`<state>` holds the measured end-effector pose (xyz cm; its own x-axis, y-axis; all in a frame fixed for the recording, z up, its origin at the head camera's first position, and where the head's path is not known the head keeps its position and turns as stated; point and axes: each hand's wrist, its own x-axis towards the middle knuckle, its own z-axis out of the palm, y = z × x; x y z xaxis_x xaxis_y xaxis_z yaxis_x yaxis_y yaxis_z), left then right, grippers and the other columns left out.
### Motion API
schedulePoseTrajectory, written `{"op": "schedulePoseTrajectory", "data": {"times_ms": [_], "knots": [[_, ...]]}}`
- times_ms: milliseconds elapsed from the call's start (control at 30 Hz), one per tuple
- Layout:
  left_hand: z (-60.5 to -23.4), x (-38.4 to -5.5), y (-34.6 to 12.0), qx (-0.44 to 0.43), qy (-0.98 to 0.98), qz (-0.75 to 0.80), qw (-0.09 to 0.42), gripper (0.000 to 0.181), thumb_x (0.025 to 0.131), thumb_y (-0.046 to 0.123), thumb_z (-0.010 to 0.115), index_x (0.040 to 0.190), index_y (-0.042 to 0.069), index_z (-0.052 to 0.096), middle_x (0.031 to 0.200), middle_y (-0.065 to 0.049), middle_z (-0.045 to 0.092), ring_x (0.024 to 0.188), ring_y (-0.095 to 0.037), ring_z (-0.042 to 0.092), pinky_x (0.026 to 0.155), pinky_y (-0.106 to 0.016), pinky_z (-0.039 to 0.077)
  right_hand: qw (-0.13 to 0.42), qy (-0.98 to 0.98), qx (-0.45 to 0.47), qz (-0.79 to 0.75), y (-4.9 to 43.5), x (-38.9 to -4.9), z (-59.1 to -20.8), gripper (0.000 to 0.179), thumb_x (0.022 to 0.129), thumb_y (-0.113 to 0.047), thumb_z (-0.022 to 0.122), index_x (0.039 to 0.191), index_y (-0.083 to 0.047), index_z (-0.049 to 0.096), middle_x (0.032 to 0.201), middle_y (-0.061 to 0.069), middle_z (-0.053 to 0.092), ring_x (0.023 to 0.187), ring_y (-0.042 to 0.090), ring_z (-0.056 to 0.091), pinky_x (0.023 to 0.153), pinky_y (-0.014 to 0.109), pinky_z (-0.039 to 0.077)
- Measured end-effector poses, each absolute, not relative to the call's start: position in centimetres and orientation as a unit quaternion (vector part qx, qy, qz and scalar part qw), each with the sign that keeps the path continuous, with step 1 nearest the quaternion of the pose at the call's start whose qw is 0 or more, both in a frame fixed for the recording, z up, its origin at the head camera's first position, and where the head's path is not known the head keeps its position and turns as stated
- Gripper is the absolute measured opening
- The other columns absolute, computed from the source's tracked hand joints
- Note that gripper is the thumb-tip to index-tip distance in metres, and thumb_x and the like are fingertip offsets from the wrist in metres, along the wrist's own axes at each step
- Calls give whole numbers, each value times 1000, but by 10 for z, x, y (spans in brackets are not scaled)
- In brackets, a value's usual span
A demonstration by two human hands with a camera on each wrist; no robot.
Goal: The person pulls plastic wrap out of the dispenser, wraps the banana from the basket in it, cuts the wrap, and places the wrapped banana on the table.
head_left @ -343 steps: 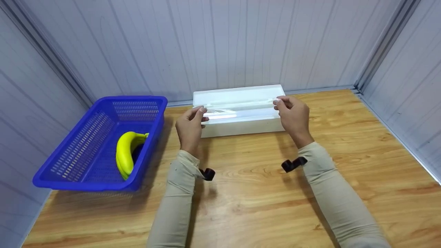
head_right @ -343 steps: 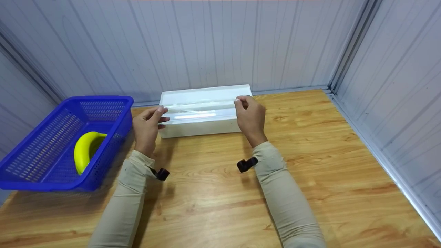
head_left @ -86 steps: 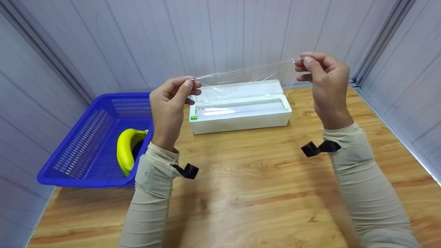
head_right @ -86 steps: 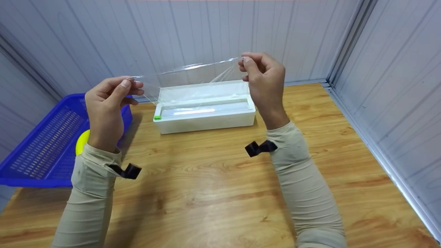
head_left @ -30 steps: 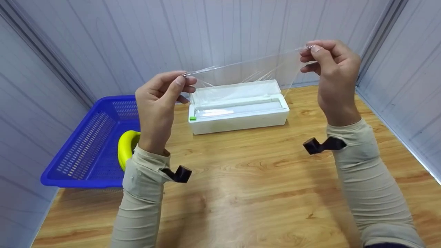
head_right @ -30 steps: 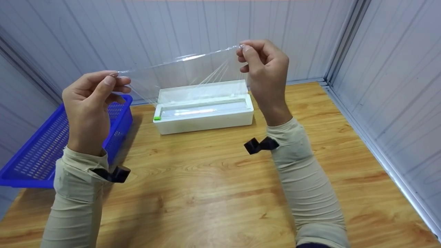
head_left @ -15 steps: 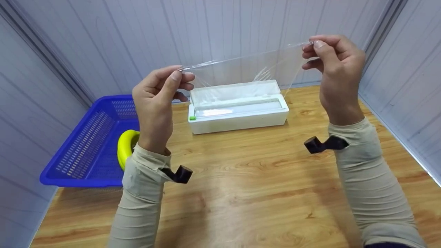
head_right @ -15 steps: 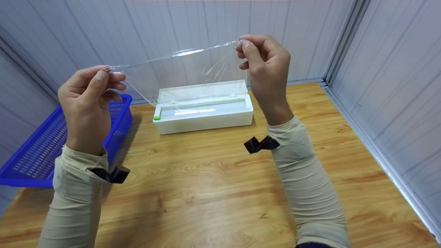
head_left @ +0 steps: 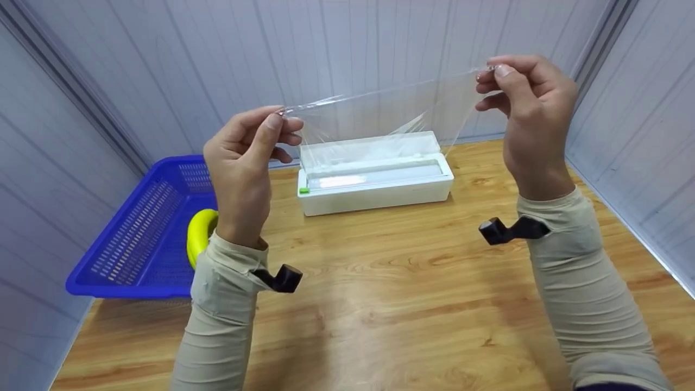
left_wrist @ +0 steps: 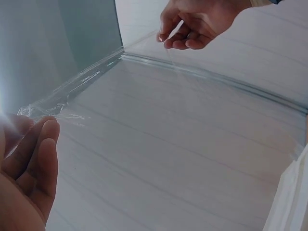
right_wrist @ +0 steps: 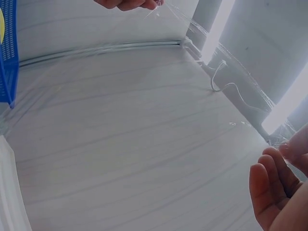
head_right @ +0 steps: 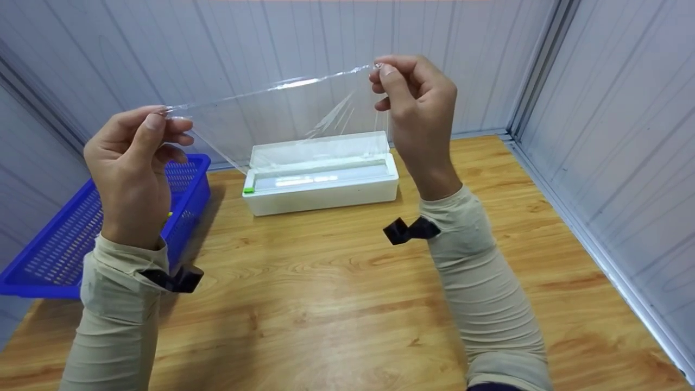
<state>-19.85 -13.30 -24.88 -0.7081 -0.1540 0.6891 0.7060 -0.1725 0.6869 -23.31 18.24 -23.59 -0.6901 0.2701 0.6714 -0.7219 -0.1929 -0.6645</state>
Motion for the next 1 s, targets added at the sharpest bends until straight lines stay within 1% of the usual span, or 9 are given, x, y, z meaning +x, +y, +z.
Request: {"op": "schedulePoseTrajectory", "data": {"times_ms": [333, 467, 567, 700, 767, 833, 867, 933, 1000], "knots": [[-247, -188, -136, -245, -570, -725, 300, 10, 96, -2, 64, 101, -6, 72, 91, -23, 73, 76, -32, 68, 57, -30, 53, 340, -532, 227, 742, 180, -223, -233, 13, 94, 9, 54, 96, 15, 66, 87, 23, 65, 78, 30, 61, 63, 29, 55], [-247, -186, -136, -248, -575, -714, 315, 10, 95, -3, 63, 101, -7, 71, 90, -22, 73, 76, -32, 68, 58, -29, 54, 350, -537, 233, 732, 180, -222, -232, 13, 94, 9, 54, 96, 14, 66, 87, 23, 65, 78, 30, 61, 63, 29, 55], [-249, -183, -138, -253, -597, -677, 347, 11, 96, -4, 63, 101, -7, 71, 87, -19, 72, 74, -30, 67, 59, -29, 54, 356, -548, 242, 717, 181, -220, -234, 14, 94, 9, 54, 96, 14, 66, 88, 23, 65, 79, 31, 61, 65, 29, 55], [-252, -180, -138, -265, -632, -597, 417, 11, 93, -6, 65, 100, -5, 74, 76, -12, 67, 66, -22, 61, 57, -25, 50, 364, -557, 251, 703, 184, -216, -235, 14, 94, 10, 53, 95, 15, 67, 86, 23, 66, 77, 31, 62, 65, 29, 55], [-253, -179, -138, -268, -644, -558, 449, 13, 91, -8, 66, 99, -2, 75, 76, -7, 62, 68, -18, 57, 60, -23, 48, 371, -561, 255, 695, 186, -213, -236, 14, 93, 10, 53, 95, 15, 67, 85, 23, 67, 75, 30, 62, 65, 28, 55], [-254, -178, -138, -277, -649, -533, 466, 15, 90, -9, 67, 98, 0, 76, 83, -5, 60, 74, -18, 56, 65, -24, 47, 379, -565, 258, 686, 188, -210, -236, 14, 92, 11, 54, 95, 16, 67, 84, 23, 67, 73, 30, 62, 64, 28, 55], [-254, -178, -137, -283, -648, -531, 467, 15, 90, -10, 67, 98, 0, 76, 87, -5, 62, 79, -19, 57, 68, -25, 48, 385, -569, 259, 679, 189, -208, -236, 14, 92, 10, 54, 94, 15, 67, 83, 22, 67, 72, 29, 63, 64, 27, 55], [-256, -176, -137, -296, -642, -546, 450, 15, 91, -12, 65, 99, -3, 74, 92, -7, 65, 85, -22, 61, 76, -29, 52, 395, -576, 263, 665, 191, -204, -236, 14, 92, 10, 55, 94, 15, 67, 81, 21, 68, 71, 27, 63, 64, 26, 54], [-258, -174, -137, -308, -633, -569, 424, 15, 92, -13, 62, 101, -6, 71, 93, -11, 70, 85, -25, 66, 77, -32, 56, 408, -580, 268, 652, 193, -200, -237, 13, 91, 11, 56, 93, 16, 67, 77, 18, 67, 67, 24, 62, 64, 24, 53]]}}
